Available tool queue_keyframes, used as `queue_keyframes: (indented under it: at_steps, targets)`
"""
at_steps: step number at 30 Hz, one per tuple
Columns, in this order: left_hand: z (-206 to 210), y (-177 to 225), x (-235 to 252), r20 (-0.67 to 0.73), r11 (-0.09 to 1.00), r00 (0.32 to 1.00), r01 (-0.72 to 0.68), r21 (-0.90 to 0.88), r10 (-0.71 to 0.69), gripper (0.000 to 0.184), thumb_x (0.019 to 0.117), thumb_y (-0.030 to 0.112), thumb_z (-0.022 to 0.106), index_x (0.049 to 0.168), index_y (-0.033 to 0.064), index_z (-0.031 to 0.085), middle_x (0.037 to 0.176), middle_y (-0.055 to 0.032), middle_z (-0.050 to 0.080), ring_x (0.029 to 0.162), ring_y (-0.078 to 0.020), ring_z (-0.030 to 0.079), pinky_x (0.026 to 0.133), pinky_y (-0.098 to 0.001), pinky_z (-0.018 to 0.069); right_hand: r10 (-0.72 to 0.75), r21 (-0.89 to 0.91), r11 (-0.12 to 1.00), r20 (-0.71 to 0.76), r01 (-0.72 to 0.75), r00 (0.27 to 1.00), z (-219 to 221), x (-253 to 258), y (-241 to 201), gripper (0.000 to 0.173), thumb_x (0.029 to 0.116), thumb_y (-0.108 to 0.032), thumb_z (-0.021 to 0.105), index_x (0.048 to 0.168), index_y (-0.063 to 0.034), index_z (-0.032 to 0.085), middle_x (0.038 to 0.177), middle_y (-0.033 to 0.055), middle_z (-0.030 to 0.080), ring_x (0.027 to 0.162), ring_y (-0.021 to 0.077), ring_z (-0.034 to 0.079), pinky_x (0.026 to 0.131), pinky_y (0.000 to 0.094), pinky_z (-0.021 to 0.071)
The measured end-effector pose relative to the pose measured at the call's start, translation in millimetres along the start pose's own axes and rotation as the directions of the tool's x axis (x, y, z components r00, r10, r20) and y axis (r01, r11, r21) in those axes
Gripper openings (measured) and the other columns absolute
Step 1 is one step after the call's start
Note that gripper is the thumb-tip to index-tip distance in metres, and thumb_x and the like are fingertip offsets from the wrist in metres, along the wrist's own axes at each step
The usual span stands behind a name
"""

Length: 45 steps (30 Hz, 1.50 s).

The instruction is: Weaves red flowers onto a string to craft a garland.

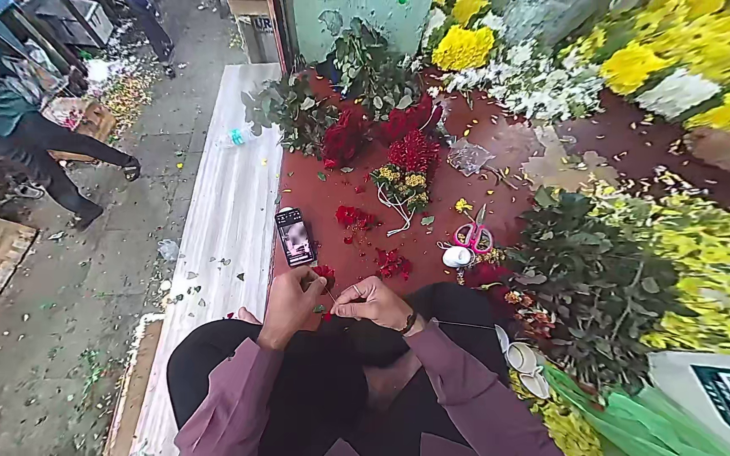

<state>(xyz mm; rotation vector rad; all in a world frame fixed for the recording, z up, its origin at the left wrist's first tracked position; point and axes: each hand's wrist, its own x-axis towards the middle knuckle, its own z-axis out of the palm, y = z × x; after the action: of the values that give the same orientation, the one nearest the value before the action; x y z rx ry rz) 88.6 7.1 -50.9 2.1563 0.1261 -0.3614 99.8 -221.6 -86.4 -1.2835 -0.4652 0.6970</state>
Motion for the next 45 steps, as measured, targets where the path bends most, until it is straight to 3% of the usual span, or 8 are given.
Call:
queue_keyframes:
  at_steps: [3,7,11,15,20,27,32,45]
  targets:
    - [0.7,2.2,-1.6,0.188,0.990,0.982,-0.042,0.132,0.017,0.021,0.0975,0.032,0.065,0.094,0.0136,0.075,0.081,0.0016,0.070,0.073,-0.0119,0.065,0.073,-0.0402,0.0572,-0.012,-0.023,1.000,-0.117,0.009,0.993,-16.9,-6.9,-10.8,0.013,0.0956,-0.008,0.069,0.097,0.0012,0.078,0.089,0.0068,0.077,0.078,0.0101,0.072,0.075,0.0301,0.0609]
    - [-1.4,7.2,-2.9,0.418,0.984,0.906,-0.133,0.118,0.072,0.020,0.0956,0.032,0.068,0.092,0.0147,0.077,0.084,0.0015,0.072,0.076,-0.0115,0.067,0.075,-0.0408,0.0573,0.134,-0.008,0.990,-0.194,-0.138,0.972,-48.1,-11.6,-8.6,0.011,0.0930,-0.014,0.073,0.092,-0.0038,0.078,0.075,-0.0011,0.071,0.054,-0.0002,0.050,0.049,0.0193,0.0395]
    - [-3.3,8.3,-2.9,0.430,0.985,0.903,-0.082,0.152,0.009,0.020,0.0935,0.033,0.068,0.089,0.0149,0.075,0.078,0.0026,0.071,0.071,-0.0122,0.066,0.071,-0.0422,0.0564,0.385,-0.160,0.908,-0.048,-0.387,0.922,-79.2,16.8,3.3,0.021,0.0988,-0.025,0.068,0.103,-0.0061,0.077,0.082,0.0002,0.071,0.064,0.0055,0.060,0.059,0.0237,0.0507]
    - [-0.6,5.1,-2.1,0.412,0.984,0.909,-0.013,0.176,-0.061,0.020,0.0928,0.034,0.066,0.087,0.0171,0.075,0.075,0.0039,0.070,0.069,-0.0116,0.066,0.068,-0.0422,0.0558,0.389,-0.428,0.688,-0.463,-0.586,0.796,-115.8,79.0,56.1,0.021,0.1016,-0.025,0.063,0.110,-0.0107,0.076,0.097,0.0093,0.075,0.080,0.0225,0.072,0.074,0.0469,0.0606]
    - [4.5,-1.2,-2.4,0.420,0.977,0.901,0.018,0.214,-0.108,0.021,0.0923,0.036,0.066,0.086,0.0181,0.075,0.073,0.0033,0.069,0.069,-0.0132,0.066,0.068,-0.0436,0.0565,0.206,-0.466,0.460,-0.772,-0.756,0.601,-127.4,132.6,105.5,0.033,0.0933,-0.041,0.070,0.114,-0.0154,0.073,0.097,0.0168,0.074,0.091,0.0405,0.070,0.072,0.0666,0.0542]
    - [4.9,2.7,1.0,0.432,0.974,0.896,0.001,0.229,-0.102,0.021,0.0923,0.036,0.065,0.087,0.0181,0.074,0.072,0.0035,0.067,0.067,-0.0134,0.064,0.066,-0.0437,0.0548,0.258,-0.301,0.647,-0.779,-0.701,0.572,-153.1,130.8,100.3,0.021,0.0805,-0.027,0.082,0.095,-0.0122,0.077,0.092,0.0100,0.075,0.088,0.0297,0.072,0.080,0.0610,0.0562]
    - [2.1,-0.1,-3.7,0.429,0.978,0.898,0.009,0.206,-0.099,0.021,0.0915,0.035,0.067,0.088,0.0161,0.075,0.075,0.0014,0.070,0.070,-0.0154,0.067,0.069,-0.0459,0.0568,0.323,-0.008,0.889,-0.696,-0.457,0.642,-124.8,89.1,57.9,0.031,0.0893,-0.008,0.076,0.120,-0.0093,0.069,0.093,0.0118,0.073,0.064,0.0207,0.067,0.055,0.0357,0.0568]
    - [4.9,-2.6,1.0,0.405,0.976,0.910,-0.008,0.218,-0.083,0.019,0.0891,0.034,0.068,0.085,0.0162,0.074,0.073,0.0013,0.069,0.067,-0.0158,0.066,0.066,-0.0470,0.0555,0.238,0.079,0.968,-0.582,-0.238,0.777,-61.4,27.5,11.3,0.015,0.0956,-0.005,0.067,0.108,0.0011,0.074,0.091,0.0159,0.074,0.069,0.0210,0.069,0.057,0.0317,0.0572]
